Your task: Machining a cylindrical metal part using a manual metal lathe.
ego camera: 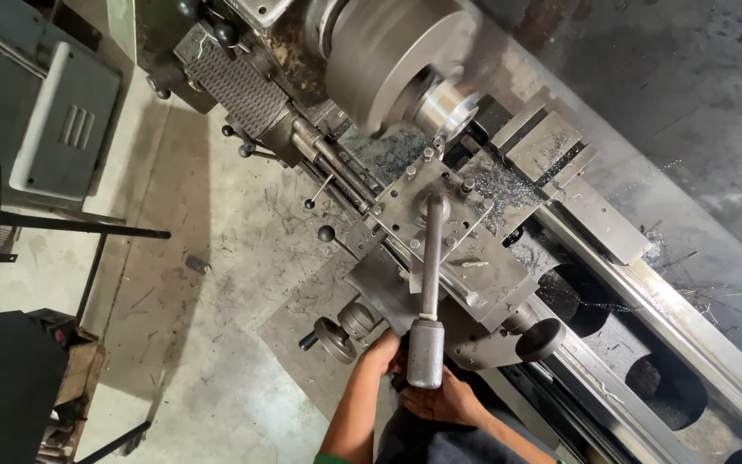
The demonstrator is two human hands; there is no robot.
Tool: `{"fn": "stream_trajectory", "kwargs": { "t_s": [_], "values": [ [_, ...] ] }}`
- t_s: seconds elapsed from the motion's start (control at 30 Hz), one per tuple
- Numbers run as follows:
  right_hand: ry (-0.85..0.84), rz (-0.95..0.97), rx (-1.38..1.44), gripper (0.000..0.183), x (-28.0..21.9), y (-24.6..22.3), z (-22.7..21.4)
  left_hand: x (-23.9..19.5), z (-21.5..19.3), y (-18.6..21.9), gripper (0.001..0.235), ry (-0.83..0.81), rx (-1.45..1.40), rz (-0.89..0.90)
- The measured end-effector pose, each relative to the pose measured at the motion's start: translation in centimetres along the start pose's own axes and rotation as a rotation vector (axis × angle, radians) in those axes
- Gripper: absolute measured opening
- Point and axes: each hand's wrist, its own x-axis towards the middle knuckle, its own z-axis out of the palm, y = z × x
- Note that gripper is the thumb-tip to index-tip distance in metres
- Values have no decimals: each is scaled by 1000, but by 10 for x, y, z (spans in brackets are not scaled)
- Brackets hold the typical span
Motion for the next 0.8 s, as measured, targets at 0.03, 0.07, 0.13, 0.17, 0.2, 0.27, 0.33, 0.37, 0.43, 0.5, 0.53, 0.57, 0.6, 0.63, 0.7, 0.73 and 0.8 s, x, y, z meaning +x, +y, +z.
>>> {"fn": "stream_trajectory", "kwargs": {
  "t_s": [0.03, 0.07, 0.13, 0.17, 0.2, 0.27, 0.33, 0.37, 0.43, 0.5, 0.53, 0.57, 0.6, 0.63, 0.7, 0.73, 0.8],
  "values": [
    [7, 4, 6, 59, -4, -1, 5, -3, 1, 3, 51, 36, 18, -17],
    [7, 4, 5, 59, -6, -1, 7, -6, 1, 5, 51, 36, 17, -16],
    [8, 17, 2, 59, -11, -1, 11, -10, 2, 8, 47, 51, 16, 3],
    [8, 17, 0, 59, -12, -3, 12, -8, 2, 8, 47, 51, 16, 5],
    [-39, 22, 0, 58, -13, -3, 13, -7, 2, 6, 48, 48, 7, 9],
    [-88, 29, -2, 57, -9, -4, 7, -6, 5, 1, 50, 49, -3, 14],
    [-21, 82, 71, 56, 2, -9, -6, -5, 13, -4, 39, 170, 43, 258],
    [-25, 81, 70, 56, 0, -13, -3, 4, 13, -16, 39, 173, 46, 260],
    [192, 26, 85, 56, -5, -17, 2, 20, 13, -43, 39, 453, 1062, 808],
    [216, -22, 60, 53, 4, -14, -4, 8, 26, -56, 41, 517, 1051, 794],
    [244, -78, 33, 51, 10, -13, -6, 4, 32, -61, 44, 577, 1036, 787],
    [238, -74, 37, 51, 16, -13, -10, -24, 36, -42, 44, 578, 1042, 783],
    [231, -92, 35, 49, 20, -12, -15, -51, 43, -23, 55, 636, 1047, 772],
    [223, -110, 34, 47, 25, -12, -20, -79, 50, -4, 67, 694, 1055, 761],
    [211, -113, 27, 45, 29, -15, -25, -103, 43, 17, 58, 523, 1130, 859],
    [200, -120, 25, 44, 31, -15, -28, -115, 41, 27, 48, 342, 1201, 957],
    [140, -109, 42, 42, 40, -16, -43, -137, 37, 45, 38, 179, 918, 774]
  ]
}}
